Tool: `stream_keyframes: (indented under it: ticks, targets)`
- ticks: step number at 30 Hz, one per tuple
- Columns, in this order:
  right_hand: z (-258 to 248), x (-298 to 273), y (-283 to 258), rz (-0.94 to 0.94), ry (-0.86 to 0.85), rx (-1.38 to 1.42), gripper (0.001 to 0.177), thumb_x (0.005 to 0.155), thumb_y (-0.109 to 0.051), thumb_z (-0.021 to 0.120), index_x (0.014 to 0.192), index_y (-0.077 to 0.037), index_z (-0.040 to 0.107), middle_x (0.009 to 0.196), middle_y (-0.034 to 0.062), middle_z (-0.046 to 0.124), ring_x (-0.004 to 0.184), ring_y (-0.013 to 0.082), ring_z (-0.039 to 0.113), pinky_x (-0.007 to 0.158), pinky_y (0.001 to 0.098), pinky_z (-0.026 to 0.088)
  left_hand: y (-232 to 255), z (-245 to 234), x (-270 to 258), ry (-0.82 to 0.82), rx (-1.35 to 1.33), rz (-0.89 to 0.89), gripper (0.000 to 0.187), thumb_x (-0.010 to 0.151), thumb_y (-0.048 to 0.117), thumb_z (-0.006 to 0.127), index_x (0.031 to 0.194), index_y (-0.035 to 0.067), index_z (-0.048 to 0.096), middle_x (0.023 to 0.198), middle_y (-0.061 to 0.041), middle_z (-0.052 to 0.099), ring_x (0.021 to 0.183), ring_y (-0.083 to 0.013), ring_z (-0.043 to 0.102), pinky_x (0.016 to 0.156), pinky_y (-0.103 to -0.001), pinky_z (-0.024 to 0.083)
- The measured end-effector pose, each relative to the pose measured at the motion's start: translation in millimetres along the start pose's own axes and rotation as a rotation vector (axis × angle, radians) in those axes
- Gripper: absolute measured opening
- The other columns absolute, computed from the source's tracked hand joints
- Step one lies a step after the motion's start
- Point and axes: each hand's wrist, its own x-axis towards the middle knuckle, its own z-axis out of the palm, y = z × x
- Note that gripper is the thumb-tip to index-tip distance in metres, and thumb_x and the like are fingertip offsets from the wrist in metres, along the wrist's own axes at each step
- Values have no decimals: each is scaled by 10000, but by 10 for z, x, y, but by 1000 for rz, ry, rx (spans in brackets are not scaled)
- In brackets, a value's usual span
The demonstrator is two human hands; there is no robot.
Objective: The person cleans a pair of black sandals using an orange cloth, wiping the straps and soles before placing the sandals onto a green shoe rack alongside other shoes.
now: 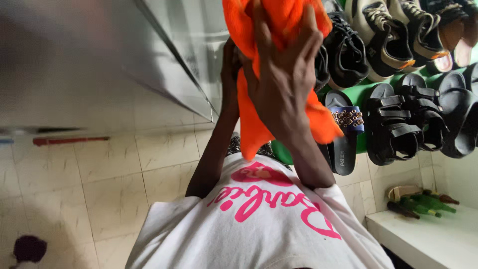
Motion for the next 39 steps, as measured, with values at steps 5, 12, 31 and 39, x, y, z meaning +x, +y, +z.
stream_keyframes:
  ticks: [5, 12, 31, 39]
  targets:
    - [184, -68, -55, -61, -119, -287, 623, 895, -115, 718, 1505, -170, 601, 1492, 300, 339, 1220, 446, 475, 746, 466, 565, -355, -5, -315, 9, -164, -80, 601, 991, 101, 659, 1556, 74, 458, 1155, -117, 630, 997, -190, 597, 852, -335, 538]
    - [-35, -742, -50, -166, -178, -322, 313, 816, -149, 722, 1099, -31, 660, 1373, 235, 416, 1141, 422, 523, 601, 456, 570, -648, 274, -856, -82, -247, -115, 568, 996, 107, 647, 1534, 68, 470, 1162, -108, 640, 995, -186, 610, 839, -330, 545]
    - [-1193, -1778, -270, -513, -479, 286, 496, 702, -164, 842, 1133, -11, 650, 1249, 225, 436, 1113, 439, 550, 574, 461, 563, -718, 27, -2648, 283, -230, 215, 482, 1010, 125, 616, 1473, 52, 502, 1180, -84, 667, 990, -174, 646, 803, -319, 565]
    - [-1442, -1932, -218, -621, -549, 389, 491, 795, -146, 828, 1256, -74, 677, 1263, 182, 464, 985, 359, 647, 597, 444, 557, -506, 225, -3010, 353, -240, 418, 448, 1016, 133, 603, 1447, 45, 516, 1187, -74, 678, 989, -169, 660, 788, -314, 574]
